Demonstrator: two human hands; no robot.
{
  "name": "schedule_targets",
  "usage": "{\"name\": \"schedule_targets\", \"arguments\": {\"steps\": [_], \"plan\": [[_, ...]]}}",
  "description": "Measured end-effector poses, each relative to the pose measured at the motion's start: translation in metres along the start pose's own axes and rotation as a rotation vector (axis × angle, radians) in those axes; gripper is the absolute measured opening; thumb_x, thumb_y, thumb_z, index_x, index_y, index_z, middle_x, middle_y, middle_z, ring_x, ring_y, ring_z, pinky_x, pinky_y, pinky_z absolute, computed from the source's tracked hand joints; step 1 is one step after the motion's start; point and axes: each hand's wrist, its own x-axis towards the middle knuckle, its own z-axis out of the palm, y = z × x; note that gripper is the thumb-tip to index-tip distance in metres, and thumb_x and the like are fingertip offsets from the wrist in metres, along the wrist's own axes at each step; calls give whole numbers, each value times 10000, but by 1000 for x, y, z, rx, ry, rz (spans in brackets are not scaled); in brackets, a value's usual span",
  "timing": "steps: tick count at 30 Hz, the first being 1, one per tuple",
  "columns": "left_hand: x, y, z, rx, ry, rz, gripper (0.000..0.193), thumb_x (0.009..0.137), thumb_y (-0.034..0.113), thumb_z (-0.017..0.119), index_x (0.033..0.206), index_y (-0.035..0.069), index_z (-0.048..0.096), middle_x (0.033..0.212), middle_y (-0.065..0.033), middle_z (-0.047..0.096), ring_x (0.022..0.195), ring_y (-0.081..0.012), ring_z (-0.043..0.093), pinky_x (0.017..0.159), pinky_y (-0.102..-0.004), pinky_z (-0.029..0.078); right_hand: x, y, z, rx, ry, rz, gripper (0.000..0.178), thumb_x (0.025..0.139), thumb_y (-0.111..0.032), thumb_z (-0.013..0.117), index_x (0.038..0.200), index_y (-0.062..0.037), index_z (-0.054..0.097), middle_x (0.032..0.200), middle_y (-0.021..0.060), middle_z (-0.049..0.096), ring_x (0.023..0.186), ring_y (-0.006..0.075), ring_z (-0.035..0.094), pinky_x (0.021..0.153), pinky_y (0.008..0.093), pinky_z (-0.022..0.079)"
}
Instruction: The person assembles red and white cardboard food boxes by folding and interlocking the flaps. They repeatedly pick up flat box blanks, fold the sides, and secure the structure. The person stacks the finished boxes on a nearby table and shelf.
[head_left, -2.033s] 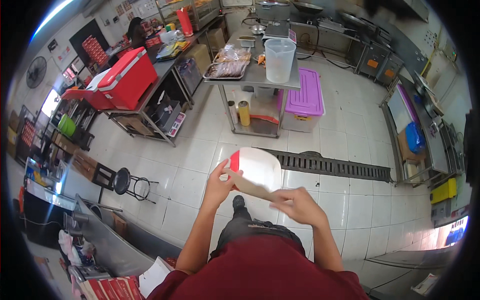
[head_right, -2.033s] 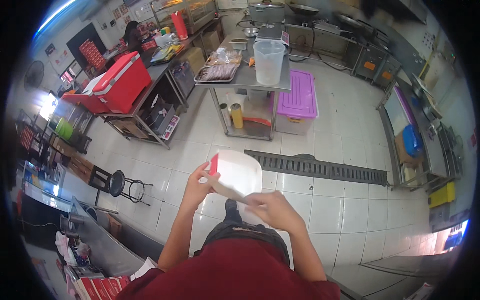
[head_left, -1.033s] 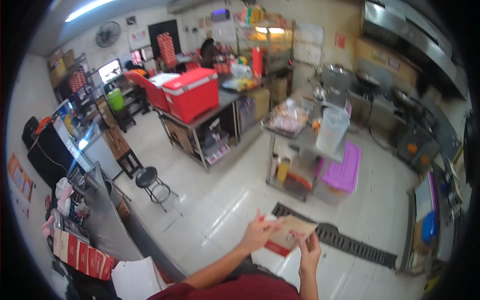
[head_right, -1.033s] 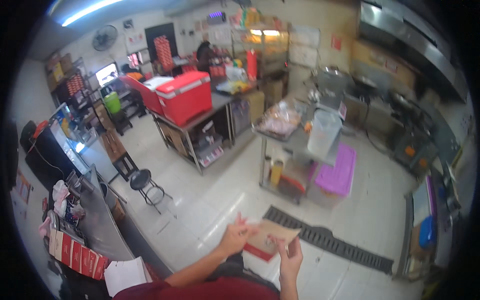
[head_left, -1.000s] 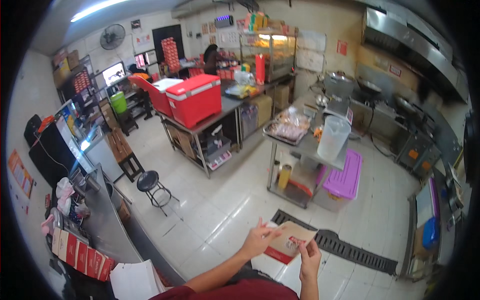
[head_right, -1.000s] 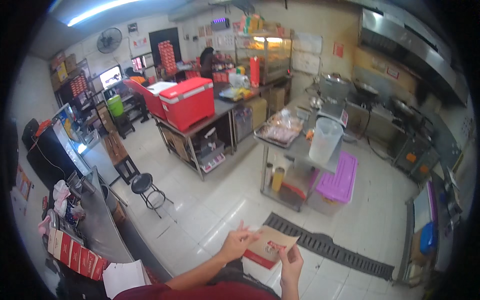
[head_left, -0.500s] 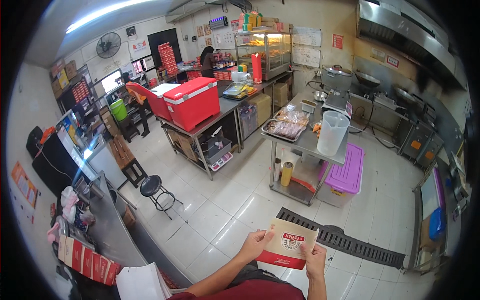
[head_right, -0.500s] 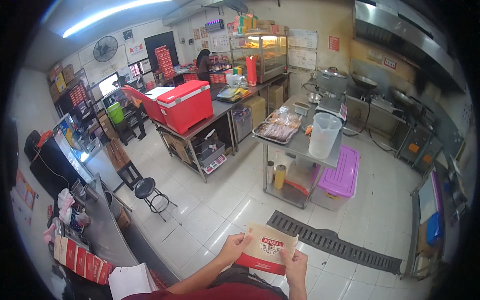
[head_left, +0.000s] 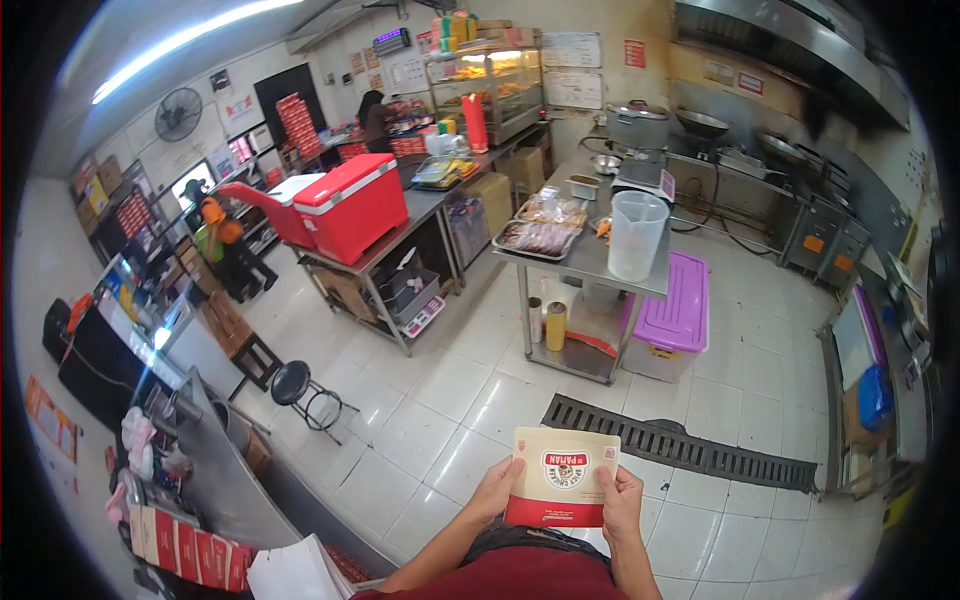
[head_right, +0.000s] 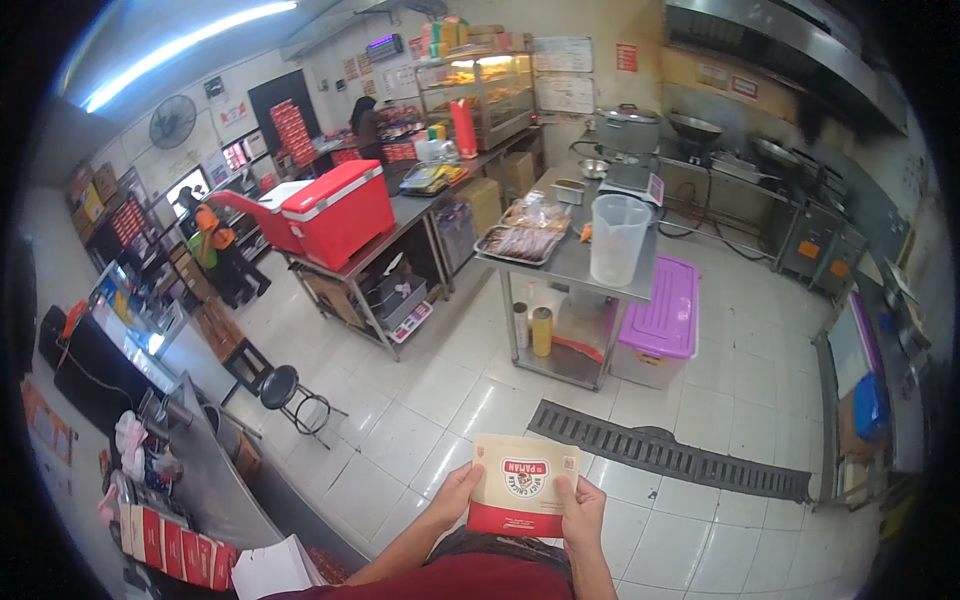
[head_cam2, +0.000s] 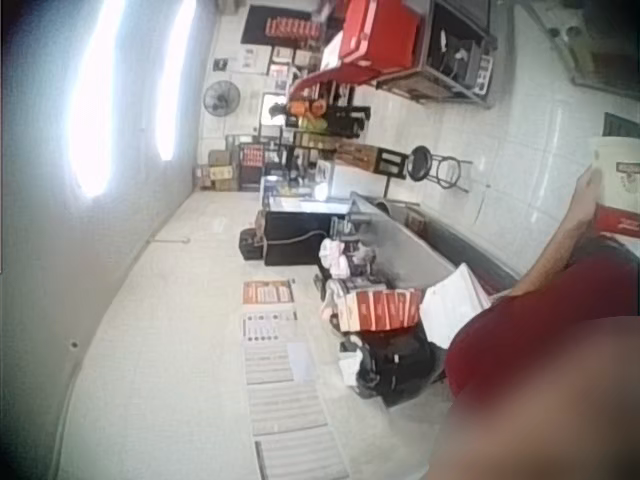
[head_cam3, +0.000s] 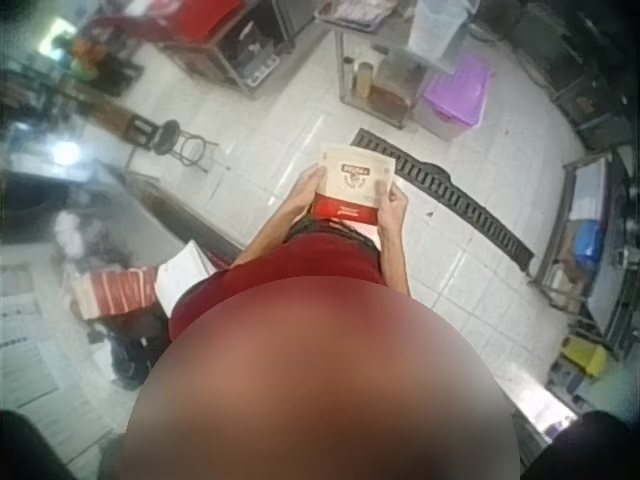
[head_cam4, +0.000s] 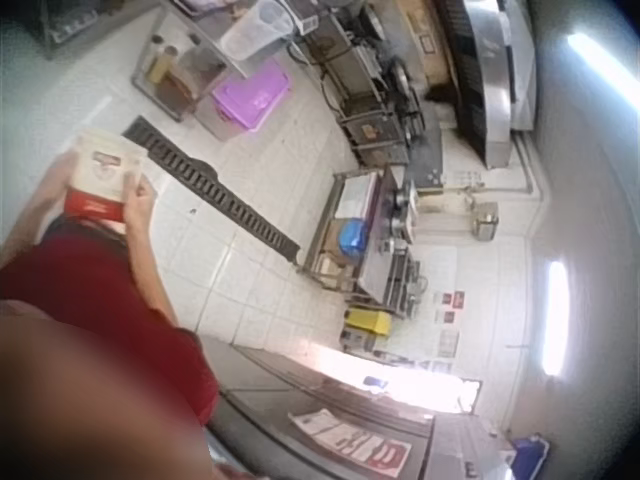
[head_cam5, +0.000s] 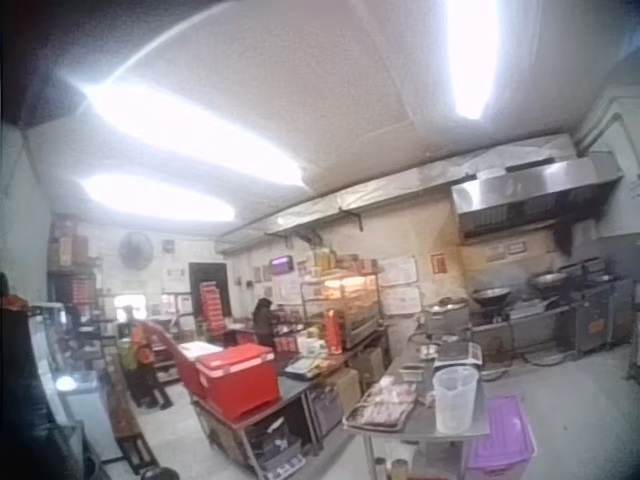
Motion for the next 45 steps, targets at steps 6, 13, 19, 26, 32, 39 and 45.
{"name": "schedule_targets", "arguments": {"steps": [6, 13, 19, 26, 32, 39, 45], "plan": [[14, 6, 16, -25, -14, 27, 431, 1113, 304, 446, 1355, -31, 571, 1240, -90, 676, 1133, -137, 621, 998, -310, 487, 0, 5, -17, -55, 56, -78, 320, 1049, -218, 616, 1167, 67, 699, 1023, 79, 750, 905, 100, 672, 815, 262, 533], [87, 62, 68, 45, 9, 252, 394, 1098, 300, 491, 1268, -32, 619, 1163, -80, 701, 1027, -133, 635, 934, -308, 508, 53, -73, -19, -282, 238, -375, 359, 1055, -279, 593, 954, 51, 692, 827, -44, 609, 755, 52, 492, 673, 251, 437], [119, 100, 121, 51, -267, 292, 404, 1097, 311, 501, 1290, -26, 614, 1182, -90, 709, 1046, -126, 656, 941, -284, 505, 55, -112, -29, -162, 345, -488, 418, 1080, -317, 555, 1056, 76, 694, 894, 6, 693, 814, 52, 575, 727, 241, 479], [184, 51, 94, 171, -404, 85, 390, 1081, 327, 542, 1172, -17, 701, 1076, -37, 737, 948, -92, 647, 886, -278, 503, 83, -87, -50, -376, 547, -390, 407, 1081, -282, 523, 944, 75, 664, 753, -22, 598, 731, 56, 483, 626, 279, 428], [235, 61, 64, 335, -603, -1, 445, 1083, 368, 524, 1104, -25, 732, 1019, -19, 733, 915, -79, 617, 859, -277, 502, 120, -55, -53, -348, 560, -269, 486, 1090, -373, 507, 1046, 66, 710, 942, 59, 726, 804, 90, 615, 727, 272, 516], [283, 94, 34, 355, -298, 106, 474, 1085, 356, 496, 1062, -71, 703, 869, -45, 712, 819, -115, 614, 764, -313, 513, 195, -34, -16, -196, 424, -168, 461, 1086, -350, 527, 1013, 64, 718, 940, 65, 736, 792, 92, 623, 714, 261, 511], [326, 92, 28, 363, -191, 200, 479, 1084, 363, 491, 1055, -71, 692, 844, -84, 708, 797, -142, 620, 753, -323, 513, 227, -10, -39, -504, 259, -102, 441, 1070, -327, 530, 1066, 72, 718, 911, 93, 742, 797, 123, 656, 714, 289, 525]]}}
